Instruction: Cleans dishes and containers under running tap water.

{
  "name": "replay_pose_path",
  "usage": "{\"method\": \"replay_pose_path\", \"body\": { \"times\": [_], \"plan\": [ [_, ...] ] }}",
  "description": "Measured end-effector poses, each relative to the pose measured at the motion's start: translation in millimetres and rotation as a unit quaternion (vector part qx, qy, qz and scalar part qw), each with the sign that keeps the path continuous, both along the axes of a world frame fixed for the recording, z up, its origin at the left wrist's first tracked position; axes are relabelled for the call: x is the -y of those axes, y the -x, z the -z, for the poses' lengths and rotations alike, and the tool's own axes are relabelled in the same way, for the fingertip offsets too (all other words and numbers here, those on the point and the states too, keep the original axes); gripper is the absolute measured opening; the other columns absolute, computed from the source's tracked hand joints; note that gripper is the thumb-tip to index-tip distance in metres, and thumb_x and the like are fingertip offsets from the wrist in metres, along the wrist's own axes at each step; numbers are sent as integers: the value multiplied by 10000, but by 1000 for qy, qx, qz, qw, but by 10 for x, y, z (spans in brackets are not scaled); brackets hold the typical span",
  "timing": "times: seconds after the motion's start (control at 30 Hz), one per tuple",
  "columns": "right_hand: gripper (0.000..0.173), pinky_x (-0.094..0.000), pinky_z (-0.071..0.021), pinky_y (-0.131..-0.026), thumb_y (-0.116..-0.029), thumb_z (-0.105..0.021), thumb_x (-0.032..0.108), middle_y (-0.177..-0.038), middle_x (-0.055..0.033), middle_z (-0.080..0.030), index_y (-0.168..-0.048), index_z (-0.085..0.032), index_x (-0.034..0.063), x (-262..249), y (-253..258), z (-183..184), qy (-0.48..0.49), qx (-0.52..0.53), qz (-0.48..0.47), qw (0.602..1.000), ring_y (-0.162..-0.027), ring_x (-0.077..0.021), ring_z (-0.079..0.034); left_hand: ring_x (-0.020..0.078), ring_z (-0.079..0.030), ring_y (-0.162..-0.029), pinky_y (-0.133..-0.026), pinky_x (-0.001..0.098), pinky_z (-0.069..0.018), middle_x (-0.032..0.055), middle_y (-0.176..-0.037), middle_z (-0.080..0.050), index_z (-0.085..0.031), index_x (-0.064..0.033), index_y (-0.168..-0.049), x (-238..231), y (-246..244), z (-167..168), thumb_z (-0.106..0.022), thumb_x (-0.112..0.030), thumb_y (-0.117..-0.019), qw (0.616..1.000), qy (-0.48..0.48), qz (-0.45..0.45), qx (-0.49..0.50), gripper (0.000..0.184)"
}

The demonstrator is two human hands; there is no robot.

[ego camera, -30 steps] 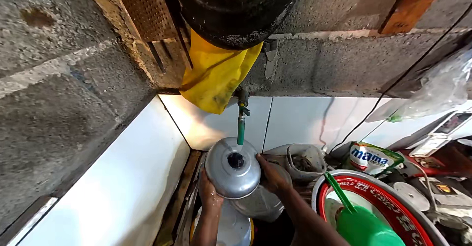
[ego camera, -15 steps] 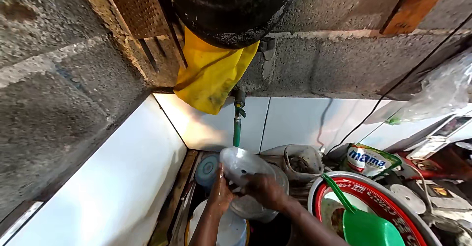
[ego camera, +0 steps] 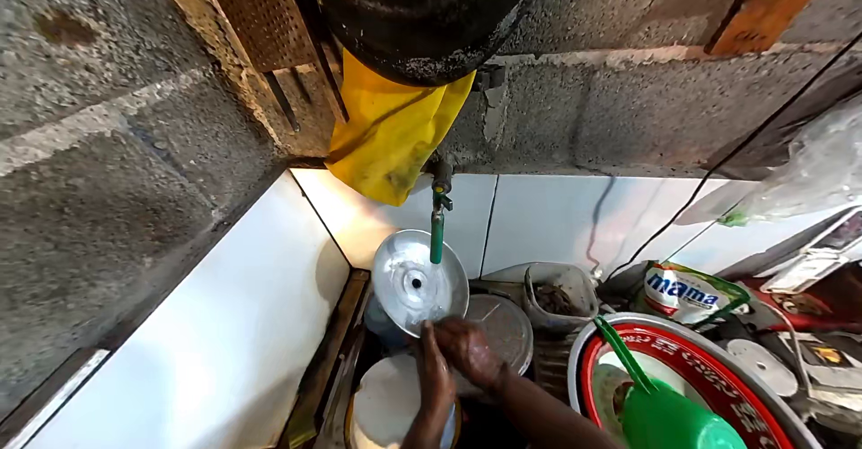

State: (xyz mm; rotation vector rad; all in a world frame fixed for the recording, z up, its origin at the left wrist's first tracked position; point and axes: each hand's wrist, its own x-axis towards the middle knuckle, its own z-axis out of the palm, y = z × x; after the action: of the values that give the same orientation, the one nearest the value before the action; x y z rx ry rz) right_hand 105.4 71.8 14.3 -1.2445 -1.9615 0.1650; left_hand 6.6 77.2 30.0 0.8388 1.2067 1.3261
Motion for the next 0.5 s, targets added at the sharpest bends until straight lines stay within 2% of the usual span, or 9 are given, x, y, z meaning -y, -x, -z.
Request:
{"method": "replay_pose_path", "body": {
  "times": [0.07,0.1,0.17,0.2,0.27,0.33,0.4,0.43,0.5],
  "plan": [
    [217,-447,-578,-958,-940,-608,23,-1089,-148,-754,-1083,-770,19,36,114,66,23,-22,-12,999,-1061,-306,-722,253,-545,-1252,-1055,415,-466,247,-1455,-459,-131,-30,-1604,41,-22,59,-309,-340,-1109,999,29,-9,16,611],
    [216,-463,-539,-1026,-973,-600,50,-1143,-134,-748,-1120,-758,36,42,46,114,32,5,-15,999,-1115,-299,-706,253,-589,-1154,-965,418,-513,241,-1396,-499,-159,-40,-1596,-8,56,55,-281,-347,-1117,998,50,-8,27,583],
    [212,-555,-450,-1117,-1013,-606,161,-1215,-85,-737,-1155,-753,102,-1,-221,178,23,83,7,996,-1193,-272,-680,302,-689,-921,-723,455,-605,251,-1262,-575,-261,-36,-1543,-173,265,-42,-238,-370,-1132,995,92,2,43,530],
    [215,-601,-419,-1131,-1014,-611,181,-1213,-80,-739,-1151,-764,118,-26,-341,185,13,101,19,995,-1204,-278,-677,330,-715,-880,-666,474,-620,263,-1241,-600,-313,-25,-1516,-233,364,-89,-244,-383,-1132,993,105,14,44,529],
    [201,-610,-405,-1138,-1002,-623,173,-1179,-74,-750,-1119,-779,123,-68,-447,148,-14,106,33,994,-1210,-298,-671,335,-704,-962,-704,482,-622,257,-1307,-565,-305,-45,-1532,-266,436,-170,-258,-377,-1131,994,101,32,38,523],
    [186,-564,-435,-1129,-981,-625,108,-1128,-100,-763,-1065,-789,79,-73,-316,87,-25,65,40,997,-1205,-346,-667,324,-649,-1067,-811,471,-588,264,-1389,-497,-232,-54,-1571,-200,290,-175,-290,-311,-1133,995,81,-5,60,511],
    [192,-565,-422,-1141,-962,-623,62,-1110,-120,-764,-1066,-784,48,-19,-85,52,4,23,24,999,-1173,-339,-682,225,-612,-1104,-907,385,-547,219,-1365,-496,-159,-42,-1577,-68,115,-80,-285,-232,-1120,996,47,-18,76,511],
    [205,-582,-395,-1156,-972,-613,82,-1139,-123,-758,-1100,-769,43,2,-22,23,34,19,-8,999,-1168,-320,-691,184,-609,-1075,-905,349,-541,193,-1303,-523,-193,-15,-1552,-40,81,-52,-286,-201,-1116,996,37,-27,77,483],
    [301,-576,-285,-1219,-1027,-583,193,-1289,-127,-709,-1249,-722,45,22,-75,-115,163,16,-84,983,-1274,-296,-633,141,-623,-906,-768,315,-547,142,-1128,-572,-270,0,-1491,-39,132,-20,-298,-163,-1105,996,48,-30,67,420]
  ]
}}
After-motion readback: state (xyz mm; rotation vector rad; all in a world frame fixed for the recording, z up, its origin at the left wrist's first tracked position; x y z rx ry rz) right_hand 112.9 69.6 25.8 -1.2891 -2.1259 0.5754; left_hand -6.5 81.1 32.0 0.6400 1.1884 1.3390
